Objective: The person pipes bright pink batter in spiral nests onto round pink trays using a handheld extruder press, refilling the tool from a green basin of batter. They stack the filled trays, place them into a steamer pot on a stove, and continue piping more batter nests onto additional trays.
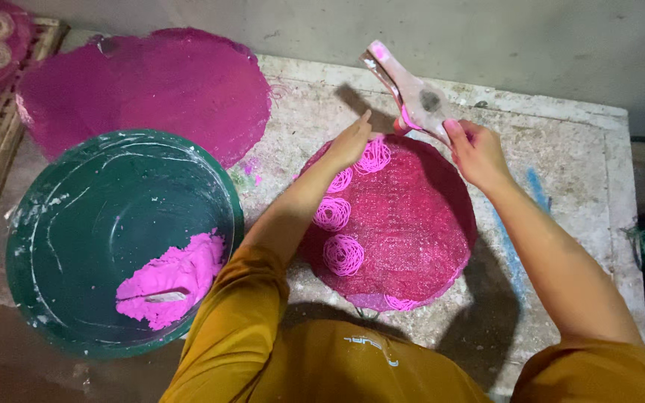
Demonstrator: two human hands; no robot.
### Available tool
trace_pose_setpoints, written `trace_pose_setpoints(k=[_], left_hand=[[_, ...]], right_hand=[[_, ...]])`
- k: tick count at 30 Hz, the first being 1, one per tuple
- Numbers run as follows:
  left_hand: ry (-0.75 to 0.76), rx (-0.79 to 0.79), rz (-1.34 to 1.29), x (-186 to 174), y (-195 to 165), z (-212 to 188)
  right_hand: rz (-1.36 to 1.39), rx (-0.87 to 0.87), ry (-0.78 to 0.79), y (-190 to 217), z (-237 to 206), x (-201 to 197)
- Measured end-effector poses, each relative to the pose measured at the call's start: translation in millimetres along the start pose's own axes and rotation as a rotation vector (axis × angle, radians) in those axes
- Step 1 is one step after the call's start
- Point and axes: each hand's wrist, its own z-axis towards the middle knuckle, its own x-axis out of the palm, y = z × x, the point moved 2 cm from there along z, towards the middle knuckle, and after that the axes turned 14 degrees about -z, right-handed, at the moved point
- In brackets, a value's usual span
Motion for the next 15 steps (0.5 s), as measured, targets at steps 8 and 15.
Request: trace_pose_setpoints(k=[8, 15], left_hand=[[0.136, 0.337, 0.599, -38, -124, -53], [0.573, 0.548, 0.387, -68, -190, -197]], right_hand=[[0.115, -0.214, -0.004, 49, -54, -44], [-0.287, -0.899, -0.081, 196, -168, -115]])
